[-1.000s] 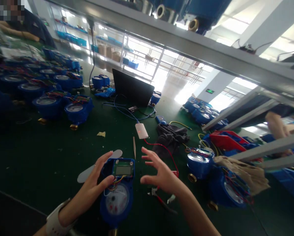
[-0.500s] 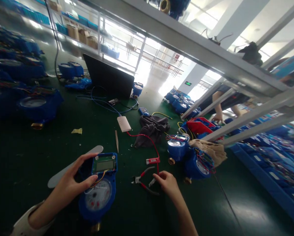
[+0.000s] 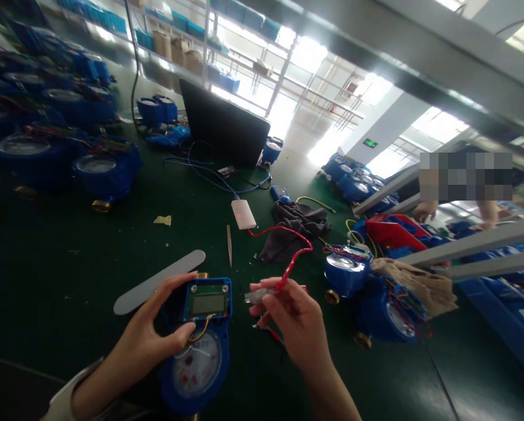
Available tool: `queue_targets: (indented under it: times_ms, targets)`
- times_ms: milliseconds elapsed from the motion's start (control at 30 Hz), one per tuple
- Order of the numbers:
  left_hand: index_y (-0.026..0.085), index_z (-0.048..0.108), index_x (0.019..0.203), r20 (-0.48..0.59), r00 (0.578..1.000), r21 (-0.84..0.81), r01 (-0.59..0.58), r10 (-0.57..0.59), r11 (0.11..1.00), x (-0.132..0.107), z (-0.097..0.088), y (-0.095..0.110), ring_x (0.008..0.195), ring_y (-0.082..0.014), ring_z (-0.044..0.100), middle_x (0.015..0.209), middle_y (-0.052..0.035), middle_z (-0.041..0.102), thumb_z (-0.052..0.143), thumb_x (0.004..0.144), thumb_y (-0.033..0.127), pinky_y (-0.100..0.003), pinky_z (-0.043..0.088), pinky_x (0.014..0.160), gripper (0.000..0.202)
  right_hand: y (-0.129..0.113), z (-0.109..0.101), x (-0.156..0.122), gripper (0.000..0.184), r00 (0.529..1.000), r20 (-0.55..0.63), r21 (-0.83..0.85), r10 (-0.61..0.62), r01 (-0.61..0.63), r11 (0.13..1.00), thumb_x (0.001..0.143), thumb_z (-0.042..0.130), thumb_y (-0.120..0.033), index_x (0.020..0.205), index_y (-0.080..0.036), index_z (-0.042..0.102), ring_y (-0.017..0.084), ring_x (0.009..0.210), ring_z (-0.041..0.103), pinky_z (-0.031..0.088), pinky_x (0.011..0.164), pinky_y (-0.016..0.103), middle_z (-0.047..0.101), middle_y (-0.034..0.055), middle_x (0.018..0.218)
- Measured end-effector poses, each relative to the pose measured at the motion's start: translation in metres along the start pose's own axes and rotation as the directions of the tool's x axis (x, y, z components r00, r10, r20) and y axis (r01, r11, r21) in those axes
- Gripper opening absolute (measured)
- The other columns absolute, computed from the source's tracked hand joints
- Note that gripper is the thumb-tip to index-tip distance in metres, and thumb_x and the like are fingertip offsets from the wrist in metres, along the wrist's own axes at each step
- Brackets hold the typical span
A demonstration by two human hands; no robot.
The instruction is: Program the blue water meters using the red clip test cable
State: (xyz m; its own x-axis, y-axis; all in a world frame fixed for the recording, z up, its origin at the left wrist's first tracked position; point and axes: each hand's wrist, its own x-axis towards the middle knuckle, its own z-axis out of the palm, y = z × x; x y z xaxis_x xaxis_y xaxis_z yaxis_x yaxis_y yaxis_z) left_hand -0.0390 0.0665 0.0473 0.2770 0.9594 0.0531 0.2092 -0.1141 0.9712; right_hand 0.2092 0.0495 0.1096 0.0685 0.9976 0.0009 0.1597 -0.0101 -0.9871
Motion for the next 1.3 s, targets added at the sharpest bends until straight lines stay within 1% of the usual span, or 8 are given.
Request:
queue_targets:
  times_ms: [133, 267, 433, 533, 700, 833, 1033, 1300]
  targets:
    - [0.032, 0.059, 0.12, -0.11, 0.955, 0.344, -0.224, 0.276, 0.912, -0.001, 0.001, 0.02, 0.142, -0.0348, 0.033, 0.146, -0.0064, 0.04, 0.06, 0.084, 0.02, -0.068, 0.031, 0.111, 0.038, -0.004, 0.012, 0.007, 0.008, 0.997, -0.01, -0.057, -0.077, 0.076, 0.995, 0.091, 0.069, -0.031, 0.096, -0.028, 0.074, 0.01, 0.067, 0.072, 0.061, 0.059, 0.016, 0.08, -0.0003, 0.094]
    - [0.026, 0.069, 0.099, 0.02, 0.887, 0.496, -0.41, 0.462, 0.765, 0.01, 0.01, 0.043, 0.147, -0.0327, 0.026, 0.148, -0.0088, 0.044, 0.061, 0.089, 0.025, -0.067, 0.018, 0.117, 0.013, 0.009, 0.02, 0.009, 0.009, 0.998, -0.059, 0.067, -0.006, 0.01, 0.998, 0.092, 0.067, -0.034, 0.098, -0.029, 0.071, 0.013, 0.078, 0.075, 0.063, 0.066, 0.02, 0.078, -0.0004, 0.098]
    - [0.017, 0.072, 0.084, 0.153, 0.866, 0.552, -0.475, 0.477, 0.685, 0.031, 0.022, 0.05, 0.144, -0.0375, 0.033, 0.147, -0.0178, 0.049, 0.079, 0.077, 0.029, -0.066, 0.022, 0.117, 0.016, 0.022, 0.034, 0.01, 0.012, 0.983, -0.183, 0.214, -0.03, 0.07, 0.974, 0.092, 0.068, -0.037, 0.097, -0.027, 0.07, 0.015, 0.085, 0.076, 0.063, 0.075, 0.025, 0.077, 0.0002, 0.098]
    - [0.016, 0.071, 0.08, 0.178, 0.861, 0.568, -0.485, 0.476, 0.665, 0.035, 0.025, 0.049, 0.142, -0.0374, 0.038, 0.144, -0.0179, 0.053, 0.076, 0.078, 0.022, -0.067, 0.025, 0.116, 0.008, 0.024, 0.042, 0.013, 0.012, 0.983, -0.18, 0.253, -0.023, 0.069, 0.965, 0.091, 0.069, -0.037, 0.098, -0.027, 0.07, 0.016, 0.084, 0.076, 0.064, 0.076, 0.028, 0.077, -0.0002, 0.098]
    - [0.018, 0.067, 0.079, 0.213, 0.911, 0.499, -0.413, 0.354, 0.762, 0.033, 0.024, 0.05, 0.144, -0.0385, 0.034, 0.146, -0.016, 0.051, 0.072, 0.078, 0.015, -0.072, 0.019, 0.115, 0.006, 0.026, 0.046, 0.013, 0.013, 0.988, -0.152, 0.309, -0.005, 0.053, 0.949, 0.09, 0.07, -0.037, 0.097, -0.027, 0.069, 0.019, 0.08, 0.077, 0.066, 0.074, 0.033, 0.078, 0.0004, 0.097]
    - [0.02, 0.065, 0.08, 0.242, 0.912, 0.465, -0.409, 0.331, 0.785, 0.032, 0.023, 0.05, 0.145, -0.0362, 0.03, 0.147, -0.013, 0.049, 0.06, 0.084, 0.01, -0.072, 0.019, 0.115, 0.012, 0.026, 0.046, 0.012, 0.011, 0.99, -0.138, 0.331, 0.0, 0.047, 0.943, 0.09, 0.07, -0.035, 0.097, -0.027, 0.068, 0.019, 0.081, 0.078, 0.066, 0.075, 0.033, 0.078, -0.0011, 0.096]
    - [0.022, 0.065, 0.085, 0.229, 0.869, 0.454, -0.494, 0.438, 0.742, 0.026, 0.022, 0.043, 0.146, -0.0318, 0.027, 0.145, -0.0091, 0.047, 0.05, 0.095, 0.014, -0.071, 0.015, 0.116, 0.02, 0.021, 0.05, 0.011, 0.013, 0.992, -0.127, 0.346, -0.006, 0.05, 0.937, 0.089, 0.071, -0.036, 0.096, -0.026, 0.067, 0.018, 0.08, 0.078, 0.066, 0.073, 0.03, 0.079, -0.0017, 0.093]
    - [0.027, 0.067, 0.09, 0.246, 0.823, 0.491, -0.562, 0.513, 0.666, 0.017, 0.015, 0.036, 0.149, -0.026, 0.017, 0.146, -0.0041, 0.043, 0.057, 0.093, 0.019, -0.059, 0.002, 0.122, 0.013, 0.019, 0.046, 0.011, 0.015, 0.991, -0.135, 0.29, -0.012, 0.051, 0.956, 0.09, 0.069, -0.037, 0.097, -0.024, 0.065, 0.018, 0.079, 0.078, 0.066, 0.073, 0.032, 0.079, 0.0003, 0.09]
